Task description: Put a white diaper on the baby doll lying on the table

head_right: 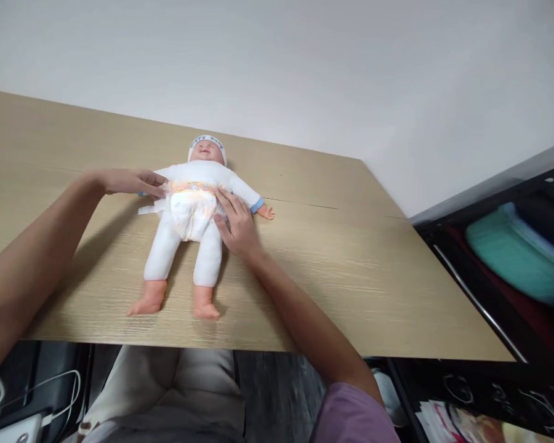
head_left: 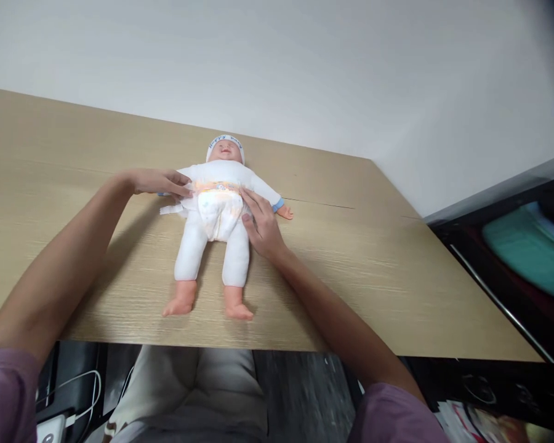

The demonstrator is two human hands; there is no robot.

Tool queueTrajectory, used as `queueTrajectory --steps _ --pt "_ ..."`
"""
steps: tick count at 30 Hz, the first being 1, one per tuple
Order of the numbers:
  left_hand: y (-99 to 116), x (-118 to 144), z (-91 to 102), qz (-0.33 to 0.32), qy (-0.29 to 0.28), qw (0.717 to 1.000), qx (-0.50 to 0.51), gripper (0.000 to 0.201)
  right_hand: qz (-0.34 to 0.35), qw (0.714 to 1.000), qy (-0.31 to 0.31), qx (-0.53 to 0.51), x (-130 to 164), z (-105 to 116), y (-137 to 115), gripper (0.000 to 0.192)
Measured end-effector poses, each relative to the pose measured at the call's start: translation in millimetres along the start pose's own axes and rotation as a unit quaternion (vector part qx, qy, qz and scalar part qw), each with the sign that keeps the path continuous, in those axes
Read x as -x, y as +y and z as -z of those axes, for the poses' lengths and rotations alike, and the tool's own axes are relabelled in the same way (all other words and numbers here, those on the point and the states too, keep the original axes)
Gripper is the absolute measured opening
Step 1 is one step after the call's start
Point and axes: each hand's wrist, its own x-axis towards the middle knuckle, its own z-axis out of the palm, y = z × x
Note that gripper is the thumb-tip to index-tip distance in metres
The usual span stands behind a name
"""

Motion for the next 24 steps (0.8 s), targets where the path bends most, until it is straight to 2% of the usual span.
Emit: queueTrajectory --steps 3,6,8,10,13,15,17,21,24 --pt "-8 -4 1.3 0.014 -0.064 0.998 0.024 0.044 0.005 1.0 0.004 -0.002 1 2 -1 0.062" --pt "-17 -3 1.7 -0.005 0.004 1.0 0.018 0.045 0.0 1.0 -0.001 0.001 0 3 -2 0.062" --pt "-19 4 -3.9 -0.068 0.071 0.995 -0.012 0.047 0.0 1.0 0.001 -0.002 0 3 -2 0.062" --pt "-15 16 -15.8 -0.171 0.121 0.977 -0.047 0.05 0.003 1.0 0.008 -0.006 0 2 -1 0.061" --pt "-9 35 -38.9 -0.312 0.116 0.938 -0.1 0.042 0.003 1.0 0.013 -0.006 1 0 2 0.061" --pt "-13 42 -50.6 -0.348 0.13 0.92 -0.127 0.037 0.0 1.0 0.013 -0.002 2 -1 4 0.061" --pt "-27 43 -56.2 -0.351 0.145 0.91 -0.166 0.038 -0.001 1.0 0.012 0.003 3 -2 6 0.061" --pt "-58 39 -57.8 -0.324 0.108 0.906 -0.249 0.044 0.002 1.0 0.015 0.02 3 0 4 0.059" --pt "-65 40 -61.7 -0.246 0.166 0.915 -0.272 0.046 0.003 0.998 0.039 0.049 -4 5 -6 0.052"
